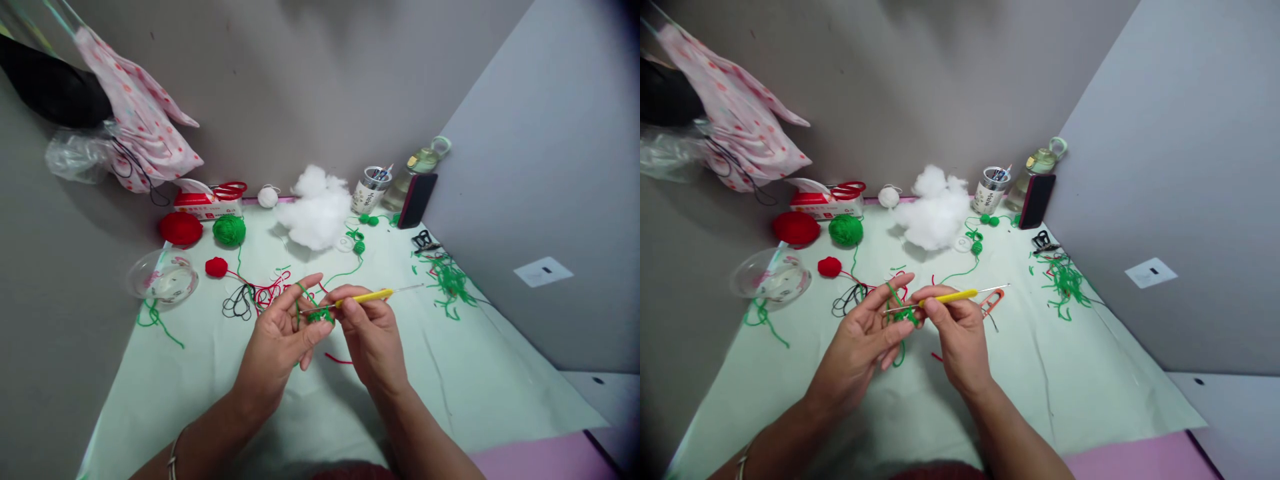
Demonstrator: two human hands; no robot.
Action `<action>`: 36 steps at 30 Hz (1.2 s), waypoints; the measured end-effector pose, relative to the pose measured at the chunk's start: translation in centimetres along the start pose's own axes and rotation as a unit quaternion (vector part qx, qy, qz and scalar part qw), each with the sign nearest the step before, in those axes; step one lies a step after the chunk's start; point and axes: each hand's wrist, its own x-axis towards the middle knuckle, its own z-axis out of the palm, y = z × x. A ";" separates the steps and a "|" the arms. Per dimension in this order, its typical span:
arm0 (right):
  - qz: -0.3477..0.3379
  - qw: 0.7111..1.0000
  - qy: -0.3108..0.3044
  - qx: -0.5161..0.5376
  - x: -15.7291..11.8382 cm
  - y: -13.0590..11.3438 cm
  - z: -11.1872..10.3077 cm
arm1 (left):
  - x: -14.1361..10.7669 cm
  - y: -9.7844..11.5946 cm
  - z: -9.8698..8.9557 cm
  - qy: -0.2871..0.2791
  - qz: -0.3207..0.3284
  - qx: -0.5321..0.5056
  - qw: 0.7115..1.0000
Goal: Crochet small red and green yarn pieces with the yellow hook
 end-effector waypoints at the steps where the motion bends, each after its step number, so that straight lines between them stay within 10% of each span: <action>1: 0.003 1.000 0.001 0.004 0.0 0.0 0.0 | 0.0 -0.1 0.0 0.002 0.002 0.006 1.000; 36: -0.145 0.986 -0.011 -0.082 -0.4 -0.7 -0.5 | 0.5 0.6 -0.8 -0.002 0.005 -0.027 1.000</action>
